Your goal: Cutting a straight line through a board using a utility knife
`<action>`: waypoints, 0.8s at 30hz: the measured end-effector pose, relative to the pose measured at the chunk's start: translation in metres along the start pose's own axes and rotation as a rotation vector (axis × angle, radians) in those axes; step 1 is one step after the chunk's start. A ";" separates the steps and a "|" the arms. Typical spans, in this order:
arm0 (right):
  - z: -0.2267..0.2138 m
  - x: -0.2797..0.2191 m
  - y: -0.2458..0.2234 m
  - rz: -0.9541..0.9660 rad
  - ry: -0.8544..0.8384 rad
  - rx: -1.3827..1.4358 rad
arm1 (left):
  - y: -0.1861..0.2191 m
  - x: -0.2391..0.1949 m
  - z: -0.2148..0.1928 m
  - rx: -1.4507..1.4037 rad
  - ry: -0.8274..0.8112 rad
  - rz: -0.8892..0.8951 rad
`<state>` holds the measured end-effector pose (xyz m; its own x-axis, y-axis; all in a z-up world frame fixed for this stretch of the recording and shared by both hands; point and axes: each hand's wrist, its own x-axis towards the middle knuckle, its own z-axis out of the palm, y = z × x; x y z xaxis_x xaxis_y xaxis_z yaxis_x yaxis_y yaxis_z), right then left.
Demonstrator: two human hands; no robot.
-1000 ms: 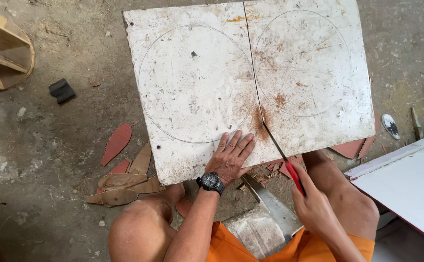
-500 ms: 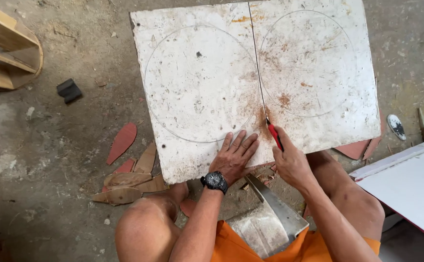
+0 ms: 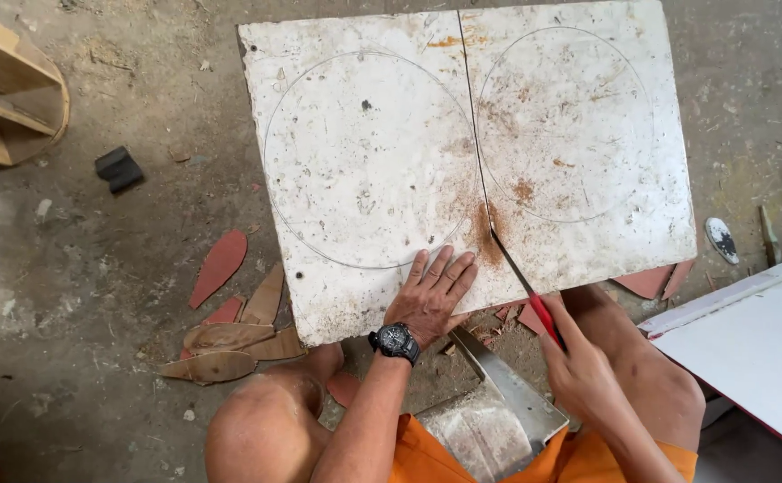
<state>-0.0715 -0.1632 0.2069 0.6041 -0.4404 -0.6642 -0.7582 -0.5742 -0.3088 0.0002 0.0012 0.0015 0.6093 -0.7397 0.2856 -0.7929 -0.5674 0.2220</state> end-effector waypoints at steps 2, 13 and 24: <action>0.007 0.028 -0.028 -0.015 -0.031 0.040 | 0.004 -0.002 0.000 -0.017 -0.003 -0.003; 0.006 0.033 -0.026 -0.100 -0.028 -0.072 | 0.006 -0.002 0.011 -0.080 -0.008 -0.034; -0.006 -0.011 0.009 -0.006 -0.027 0.043 | 0.006 -0.001 0.007 -0.047 -0.030 -0.040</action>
<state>-0.0837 -0.1681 0.2156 0.6019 -0.4181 -0.6804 -0.7651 -0.5460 -0.3414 -0.0048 -0.0043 -0.0040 0.6393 -0.7279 0.2480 -0.7668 -0.5792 0.2766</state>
